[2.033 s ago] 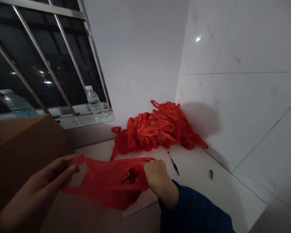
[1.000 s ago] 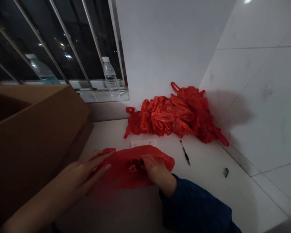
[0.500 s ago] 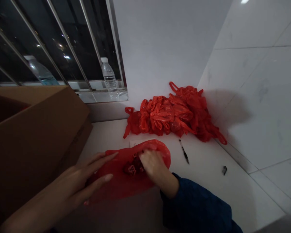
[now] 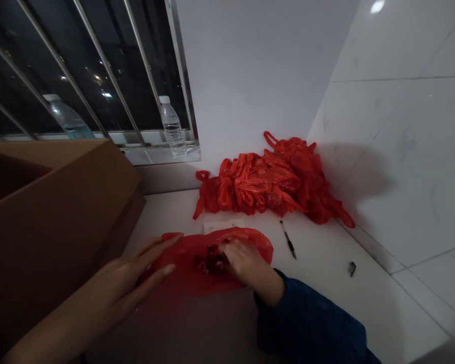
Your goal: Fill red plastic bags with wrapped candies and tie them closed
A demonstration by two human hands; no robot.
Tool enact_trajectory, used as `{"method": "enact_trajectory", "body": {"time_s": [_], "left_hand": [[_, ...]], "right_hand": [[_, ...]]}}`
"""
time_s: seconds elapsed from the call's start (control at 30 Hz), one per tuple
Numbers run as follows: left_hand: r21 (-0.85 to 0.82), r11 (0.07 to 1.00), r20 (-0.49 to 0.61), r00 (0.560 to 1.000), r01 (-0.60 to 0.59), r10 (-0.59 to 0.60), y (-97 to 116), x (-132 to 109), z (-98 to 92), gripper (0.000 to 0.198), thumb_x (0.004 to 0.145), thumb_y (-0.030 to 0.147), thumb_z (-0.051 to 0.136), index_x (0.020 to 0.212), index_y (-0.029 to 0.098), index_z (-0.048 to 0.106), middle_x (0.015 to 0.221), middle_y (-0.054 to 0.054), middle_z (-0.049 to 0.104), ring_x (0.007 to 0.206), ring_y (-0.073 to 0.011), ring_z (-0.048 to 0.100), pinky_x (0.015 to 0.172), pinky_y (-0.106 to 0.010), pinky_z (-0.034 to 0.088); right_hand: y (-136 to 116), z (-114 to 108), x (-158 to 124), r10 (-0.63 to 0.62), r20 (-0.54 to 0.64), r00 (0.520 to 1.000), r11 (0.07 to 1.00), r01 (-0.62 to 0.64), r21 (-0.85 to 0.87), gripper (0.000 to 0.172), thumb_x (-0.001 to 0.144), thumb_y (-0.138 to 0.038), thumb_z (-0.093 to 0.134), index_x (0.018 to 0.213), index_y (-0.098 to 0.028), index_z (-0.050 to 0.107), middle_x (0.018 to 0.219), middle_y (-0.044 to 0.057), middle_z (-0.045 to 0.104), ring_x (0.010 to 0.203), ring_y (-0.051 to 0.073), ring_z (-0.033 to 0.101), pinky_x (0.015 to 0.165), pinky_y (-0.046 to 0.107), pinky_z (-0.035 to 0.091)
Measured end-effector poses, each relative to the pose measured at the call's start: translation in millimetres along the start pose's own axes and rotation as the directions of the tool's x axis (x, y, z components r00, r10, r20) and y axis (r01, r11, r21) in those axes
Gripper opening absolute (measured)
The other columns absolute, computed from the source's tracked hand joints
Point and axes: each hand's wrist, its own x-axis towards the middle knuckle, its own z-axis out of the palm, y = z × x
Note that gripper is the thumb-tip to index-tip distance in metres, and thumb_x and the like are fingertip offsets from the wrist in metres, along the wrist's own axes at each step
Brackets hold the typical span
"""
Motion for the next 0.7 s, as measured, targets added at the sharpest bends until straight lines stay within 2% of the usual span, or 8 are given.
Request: {"method": "enact_trajectory", "body": {"time_s": [0.1,0.2,0.27,0.33,0.4,0.53,0.63,0.7], "left_hand": [[0.06,0.998,0.047,0.999,0.019,-0.022,0,0,-0.3,0.052,0.095,0.047,0.044,0.145,0.032,0.043,0.141,-0.006,0.055,0.108,-0.0259,0.067,0.089,-0.035,0.055],[0.112,0.992,0.048,0.997,0.054,-0.06,-2,2,1.2,0.052,0.098,0.048,0.037,0.148,0.032,0.037,0.145,-0.007,0.05,0.106,-0.0253,0.068,0.091,-0.036,0.054],[0.149,0.983,0.036,0.993,0.11,-0.117,-4,6,3.3,0.054,0.098,0.05,0.034,0.148,0.03,0.037,0.148,-0.01,0.046,0.102,-0.0275,0.069,0.089,-0.04,0.055],[0.171,0.973,0.046,0.985,0.158,-0.168,-5,11,6.2,0.053,0.098,0.05,0.032,0.145,0.028,0.043,0.149,-0.013,0.041,0.097,-0.0292,0.07,0.088,-0.044,0.054],[0.159,0.976,0.075,0.984,0.15,-0.164,-6,17,9.8,0.049,0.098,0.049,0.031,0.138,0.027,0.05,0.147,-0.013,0.041,0.094,-0.0288,0.07,0.088,-0.045,0.053],[0.005,1.0,0.124,0.992,0.014,-0.015,-3,32,20.3,0.037,0.1,0.045,0.033,0.12,0.029,0.059,0.127,-0.007,0.055,0.099,-0.0234,0.065,0.091,-0.039,0.049],[-0.136,0.99,0.089,0.995,-0.042,0.054,-2,42,30.4,0.032,0.1,0.042,0.037,0.098,0.022,0.061,0.103,-0.005,0.059,0.09,-0.0194,0.063,0.084,-0.033,0.047],[-0.208,0.976,0.034,0.997,-0.061,0.069,-3,46,35.7,0.03,0.1,0.039,0.038,0.089,0.019,0.058,0.095,-0.004,0.057,0.086,-0.0177,0.061,0.079,-0.03,0.045]], "right_hand": [[4,-17,5,0.103,-0.028,0.994,0.994,-0.102,0.034,0.013,0.087,-0.033,0.066,0.083,-0.02,0.065,0.078,0.002,0.069,0.072,0.018,0.063,0.06,0.026,0.036],[5,-34,5,0.125,-0.071,0.99,0.95,-0.098,0.296,0.01,0.088,-0.029,0.065,0.084,-0.02,0.061,0.08,0.0,0.068,0.071,0.015,0.063,0.063,0.025,0.039],[4,-41,2,0.068,-0.064,0.996,0.832,-0.021,0.555,0.008,0.091,-0.028,0.06,0.089,-0.021,0.059,0.082,-0.001,0.067,0.065,0.011,0.062,0.062,0.023,0.043],[2,-45,0,0.022,-0.065,0.998,0.695,0.031,0.718,0.008,0.093,-0.029,0.057,0.095,-0.021,0.058,0.085,-0.001,0.066,0.062,0.01,0.062,0.059,0.022,0.046],[0,-46,-1,0.015,-0.097,0.995,0.648,0.064,0.759,0.01,0.092,-0.029,0.058,0.098,-0.021,0.06,0.088,0.0,0.066,0.067,0.011,0.062,0.061,0.022,0.047],[-6,-50,-2,-0.038,-0.164,0.986,0.66,0.148,0.736,0.012,0.094,-0.026,0.056,0.1,-0.021,0.064,0.095,0.001,0.068,0.085,0.013,0.063,0.072,0.024,0.048],[-7,-53,-2,-0.063,-0.194,0.979,0.657,0.187,0.73,0.015,0.095,-0.026,0.053,0.104,-0.021,0.065,0.099,0.002,0.068,0.09,0.014,0.063,0.078,0.026,0.049],[-7,-55,-3,-0.01,-0.214,0.977,0.661,0.167,0.732,0.019,0.097,-0.03,0.05,0.11,-0.023,0.063,0.104,0.003,0.068,0.093,0.015,0.062,0.081,0.027,0.049]]}}
